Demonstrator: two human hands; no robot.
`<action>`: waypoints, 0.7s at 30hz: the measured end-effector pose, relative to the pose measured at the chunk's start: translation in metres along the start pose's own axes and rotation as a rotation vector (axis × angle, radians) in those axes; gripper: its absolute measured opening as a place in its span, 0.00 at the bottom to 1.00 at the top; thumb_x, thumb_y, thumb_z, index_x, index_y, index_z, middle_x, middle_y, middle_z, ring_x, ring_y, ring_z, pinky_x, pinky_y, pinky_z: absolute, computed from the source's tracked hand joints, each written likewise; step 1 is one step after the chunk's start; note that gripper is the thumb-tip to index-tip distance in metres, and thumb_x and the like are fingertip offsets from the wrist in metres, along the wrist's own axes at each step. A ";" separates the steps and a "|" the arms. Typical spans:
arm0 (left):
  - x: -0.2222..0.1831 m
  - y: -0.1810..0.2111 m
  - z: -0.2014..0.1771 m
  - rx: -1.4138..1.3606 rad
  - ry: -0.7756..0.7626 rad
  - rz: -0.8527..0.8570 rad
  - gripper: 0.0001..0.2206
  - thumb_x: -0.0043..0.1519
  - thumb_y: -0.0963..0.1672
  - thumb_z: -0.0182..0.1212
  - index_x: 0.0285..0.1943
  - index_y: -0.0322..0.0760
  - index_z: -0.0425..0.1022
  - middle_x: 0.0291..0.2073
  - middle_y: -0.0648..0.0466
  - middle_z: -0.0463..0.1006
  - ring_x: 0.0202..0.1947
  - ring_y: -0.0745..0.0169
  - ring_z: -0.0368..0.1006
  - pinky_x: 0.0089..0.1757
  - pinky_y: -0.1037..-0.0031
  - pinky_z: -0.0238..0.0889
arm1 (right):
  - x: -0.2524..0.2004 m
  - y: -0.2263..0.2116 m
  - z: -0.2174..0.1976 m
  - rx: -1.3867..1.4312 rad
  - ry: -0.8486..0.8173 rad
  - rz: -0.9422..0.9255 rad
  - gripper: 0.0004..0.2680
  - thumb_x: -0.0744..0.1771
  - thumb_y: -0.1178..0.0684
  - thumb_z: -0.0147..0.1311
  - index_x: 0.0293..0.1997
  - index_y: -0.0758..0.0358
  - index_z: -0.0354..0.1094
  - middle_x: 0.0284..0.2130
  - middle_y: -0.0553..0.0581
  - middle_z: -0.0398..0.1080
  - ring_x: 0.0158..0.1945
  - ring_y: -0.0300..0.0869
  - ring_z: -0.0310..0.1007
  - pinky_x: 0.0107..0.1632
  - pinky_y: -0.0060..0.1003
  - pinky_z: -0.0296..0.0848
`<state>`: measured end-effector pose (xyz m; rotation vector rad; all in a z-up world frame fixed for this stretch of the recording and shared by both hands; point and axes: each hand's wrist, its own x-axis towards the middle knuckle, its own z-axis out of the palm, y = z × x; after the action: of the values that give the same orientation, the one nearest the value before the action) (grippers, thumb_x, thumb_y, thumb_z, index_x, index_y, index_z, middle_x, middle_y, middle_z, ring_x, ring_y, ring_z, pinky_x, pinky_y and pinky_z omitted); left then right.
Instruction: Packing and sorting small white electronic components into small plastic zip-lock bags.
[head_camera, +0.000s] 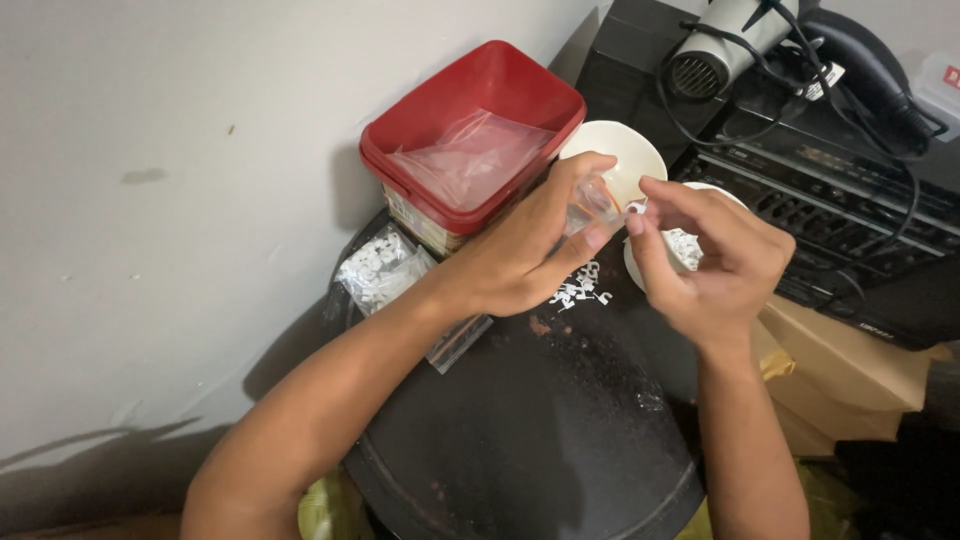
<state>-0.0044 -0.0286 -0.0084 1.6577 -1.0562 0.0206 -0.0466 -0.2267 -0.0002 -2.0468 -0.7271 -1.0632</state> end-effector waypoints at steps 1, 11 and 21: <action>0.000 0.000 0.000 0.001 -0.001 -0.001 0.32 0.69 0.59 0.34 0.72 0.32 0.47 0.58 0.38 0.71 0.59 0.46 0.72 0.58 0.60 0.64 | 0.001 0.000 -0.001 0.001 0.001 0.000 0.06 0.68 0.69 0.62 0.49 0.78 0.75 0.35 0.69 0.76 0.35 0.45 0.75 0.38 0.31 0.75; -0.001 -0.002 -0.002 0.001 -0.039 -0.032 0.32 0.69 0.58 0.37 0.73 0.33 0.46 0.63 0.37 0.67 0.62 0.42 0.72 0.59 0.56 0.65 | 0.002 0.005 -0.004 0.023 -0.024 0.019 0.07 0.69 0.69 0.65 0.51 0.76 0.73 0.36 0.65 0.74 0.37 0.44 0.74 0.42 0.33 0.73; -0.001 -0.009 0.004 0.043 -0.068 0.012 0.27 0.71 0.52 0.42 0.73 0.30 0.47 0.65 0.37 0.63 0.59 0.44 0.70 0.58 0.59 0.64 | 0.002 0.007 -0.008 -0.105 -0.030 -0.056 0.05 0.70 0.68 0.64 0.48 0.81 0.74 0.34 0.67 0.73 0.36 0.48 0.73 0.41 0.36 0.71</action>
<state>-0.0011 -0.0311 -0.0173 1.7011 -1.1233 -0.0054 -0.0437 -0.2370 0.0021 -2.1459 -0.7622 -1.1260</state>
